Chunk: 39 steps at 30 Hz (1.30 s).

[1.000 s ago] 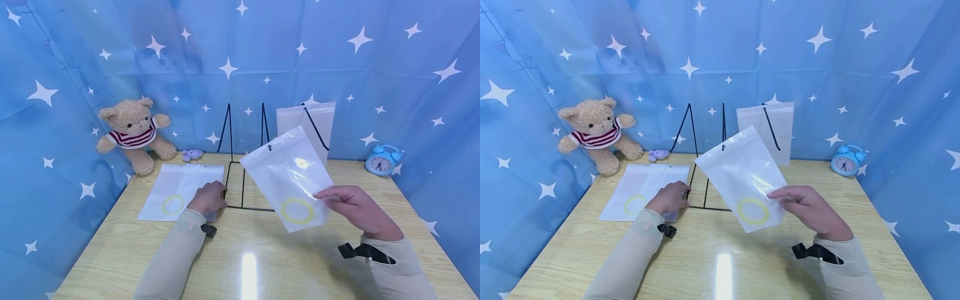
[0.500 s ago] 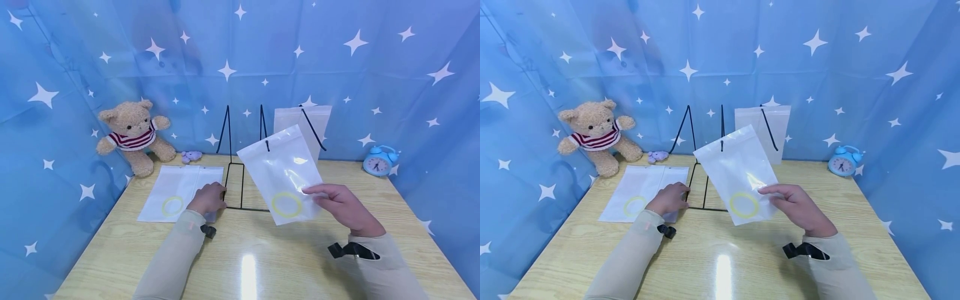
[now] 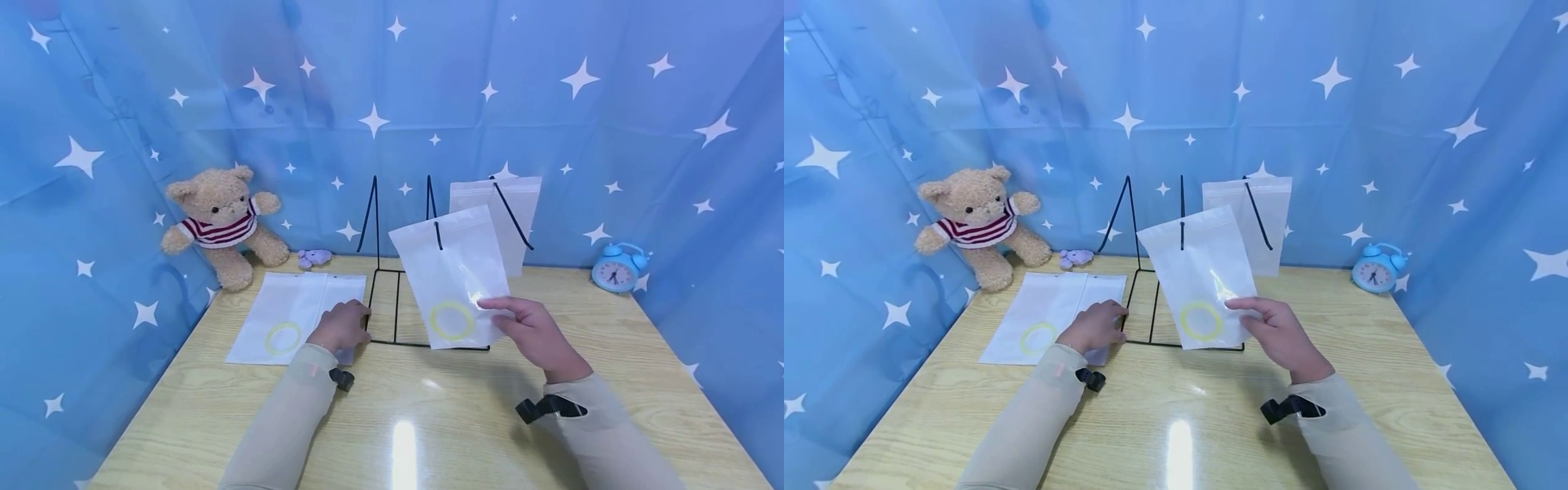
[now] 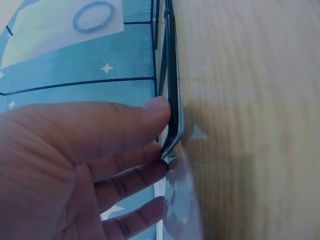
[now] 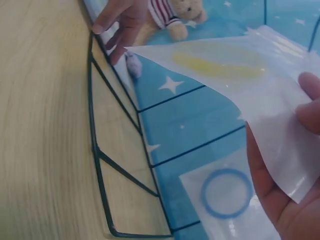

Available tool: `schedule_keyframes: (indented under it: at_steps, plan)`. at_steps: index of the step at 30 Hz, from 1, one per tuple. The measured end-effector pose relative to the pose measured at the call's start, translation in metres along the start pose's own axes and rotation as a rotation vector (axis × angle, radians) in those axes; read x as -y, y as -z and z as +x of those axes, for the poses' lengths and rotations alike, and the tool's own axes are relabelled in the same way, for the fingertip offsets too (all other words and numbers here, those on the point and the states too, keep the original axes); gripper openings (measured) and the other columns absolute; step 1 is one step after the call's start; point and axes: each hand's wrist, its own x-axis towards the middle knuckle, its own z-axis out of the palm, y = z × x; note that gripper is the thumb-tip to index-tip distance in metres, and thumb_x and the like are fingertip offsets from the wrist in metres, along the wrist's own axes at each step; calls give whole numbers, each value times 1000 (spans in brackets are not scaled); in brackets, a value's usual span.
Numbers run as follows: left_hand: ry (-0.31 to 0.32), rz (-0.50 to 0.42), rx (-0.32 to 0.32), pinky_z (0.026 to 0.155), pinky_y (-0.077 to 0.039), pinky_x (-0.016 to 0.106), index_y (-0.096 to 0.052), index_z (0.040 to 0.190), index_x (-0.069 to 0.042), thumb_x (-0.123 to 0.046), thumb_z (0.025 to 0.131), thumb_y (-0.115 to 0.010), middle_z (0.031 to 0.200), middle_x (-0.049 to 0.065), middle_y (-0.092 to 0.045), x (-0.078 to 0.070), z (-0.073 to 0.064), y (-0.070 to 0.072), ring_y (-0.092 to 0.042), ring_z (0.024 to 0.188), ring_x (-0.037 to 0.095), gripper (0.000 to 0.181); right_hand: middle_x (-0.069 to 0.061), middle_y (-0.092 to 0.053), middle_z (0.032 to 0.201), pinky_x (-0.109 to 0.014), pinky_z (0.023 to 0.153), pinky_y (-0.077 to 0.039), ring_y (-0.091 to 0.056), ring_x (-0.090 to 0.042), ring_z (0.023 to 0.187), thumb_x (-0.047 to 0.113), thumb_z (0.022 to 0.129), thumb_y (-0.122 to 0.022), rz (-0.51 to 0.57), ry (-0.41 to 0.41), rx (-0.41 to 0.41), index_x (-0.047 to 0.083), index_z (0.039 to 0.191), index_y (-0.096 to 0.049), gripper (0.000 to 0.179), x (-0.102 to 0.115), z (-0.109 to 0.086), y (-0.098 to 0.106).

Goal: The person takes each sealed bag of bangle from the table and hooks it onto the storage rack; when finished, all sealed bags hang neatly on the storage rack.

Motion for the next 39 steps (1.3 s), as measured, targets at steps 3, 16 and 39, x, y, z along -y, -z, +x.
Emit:
schedule_keyframes:
  at_steps: [3,16,39]
  plan:
    - [-2,3,2,110,-44,64,-63,148,-14,-27,92,-83,150,8,-59,0,0,1,-55,136,39,61,0,-69,137,-22,87,-57,-64,-5,112,-1,104,-59,7,-7,-20,6,132,-73,31,-2,5,-5]
    - [6,13,3,110,-45,62,-63,148,-14,-28,92,-83,150,9,-59,0,0,0,-56,136,38,61,-13,-55,155,-27,88,-49,-57,-22,100,5,105,-57,-18,-158,-111,9,139,-70,36,-13,42,-28]
    - [-5,11,-2,110,-45,63,-63,147,-14,-27,91,-83,149,9,-60,0,-1,0,-56,135,38,60,-3,-62,102,-29,41,-34,-34,-15,40,17,109,-56,40,-169,-94,24,151,-60,42,-22,89,-41]
